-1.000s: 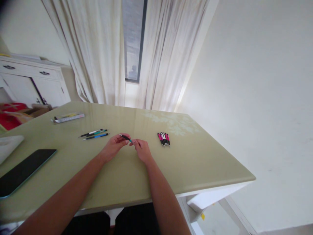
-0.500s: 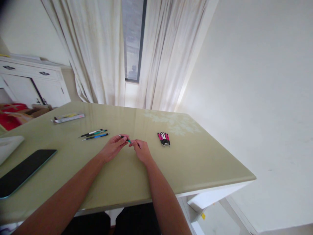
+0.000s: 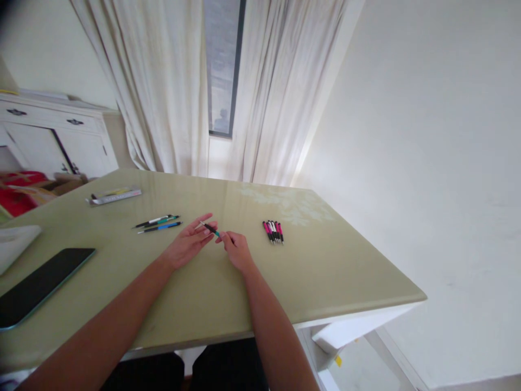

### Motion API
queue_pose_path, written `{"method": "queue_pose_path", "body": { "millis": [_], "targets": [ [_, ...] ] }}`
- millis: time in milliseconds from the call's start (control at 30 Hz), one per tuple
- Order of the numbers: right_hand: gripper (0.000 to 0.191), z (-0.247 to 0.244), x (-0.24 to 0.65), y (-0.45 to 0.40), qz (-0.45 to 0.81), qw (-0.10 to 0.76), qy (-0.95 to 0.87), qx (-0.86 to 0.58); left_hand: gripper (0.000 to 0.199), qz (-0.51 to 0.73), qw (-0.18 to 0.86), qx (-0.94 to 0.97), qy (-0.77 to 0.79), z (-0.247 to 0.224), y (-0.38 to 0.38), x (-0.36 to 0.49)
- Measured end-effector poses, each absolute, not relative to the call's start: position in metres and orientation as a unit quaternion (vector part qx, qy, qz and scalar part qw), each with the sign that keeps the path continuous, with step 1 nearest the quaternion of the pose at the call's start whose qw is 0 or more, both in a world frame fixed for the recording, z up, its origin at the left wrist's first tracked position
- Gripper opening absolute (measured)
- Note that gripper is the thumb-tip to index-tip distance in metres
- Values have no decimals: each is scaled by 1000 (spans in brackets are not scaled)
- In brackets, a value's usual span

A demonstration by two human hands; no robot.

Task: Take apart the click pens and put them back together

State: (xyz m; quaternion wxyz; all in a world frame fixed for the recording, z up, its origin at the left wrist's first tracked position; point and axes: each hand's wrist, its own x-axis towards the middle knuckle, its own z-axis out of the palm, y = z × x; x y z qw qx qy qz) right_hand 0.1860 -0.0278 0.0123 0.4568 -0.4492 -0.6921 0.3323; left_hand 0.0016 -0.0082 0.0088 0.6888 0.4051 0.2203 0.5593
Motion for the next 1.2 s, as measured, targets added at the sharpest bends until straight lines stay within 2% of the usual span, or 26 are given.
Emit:
{"method": "queue_pose_path", "body": {
  "millis": [167,233,333,367,500,567,667,800,967,1100,1133,1200],
  "targets": [
    [54,12,185,-28,322,454,-691,-461,32,579,665,387,269,7,-6,3],
    [53,12,186,-27,322,454,-692,-460,38,582,662,387,270,7,-6,3],
    [53,11,186,-27,323,456,-689,-462,59,575,673,396,246,9,-7,3],
    [53,11,186,-26,320,457,-688,-464,59,573,673,397,247,10,-8,3],
    [53,11,186,-27,302,447,-697,-472,36,586,646,386,299,7,-7,4],
    [53,11,186,-27,301,444,-701,-470,40,591,643,387,298,6,-5,4],
    [53,12,186,-28,305,453,-693,-471,60,585,661,394,257,6,-5,3],
    [53,12,186,-28,306,451,-693,-472,43,573,661,391,285,5,-5,4],
    [53,12,186,-27,313,445,-696,-467,60,584,668,386,251,5,-6,5],
    [52,13,186,-28,305,442,-700,-471,35,585,674,359,274,7,-6,5],
    [52,13,186,-29,304,441,-701,-471,33,586,674,353,279,7,-6,5],
    [51,14,185,-29,307,440,-702,-469,41,588,677,356,263,9,-7,4]
  ]
}}
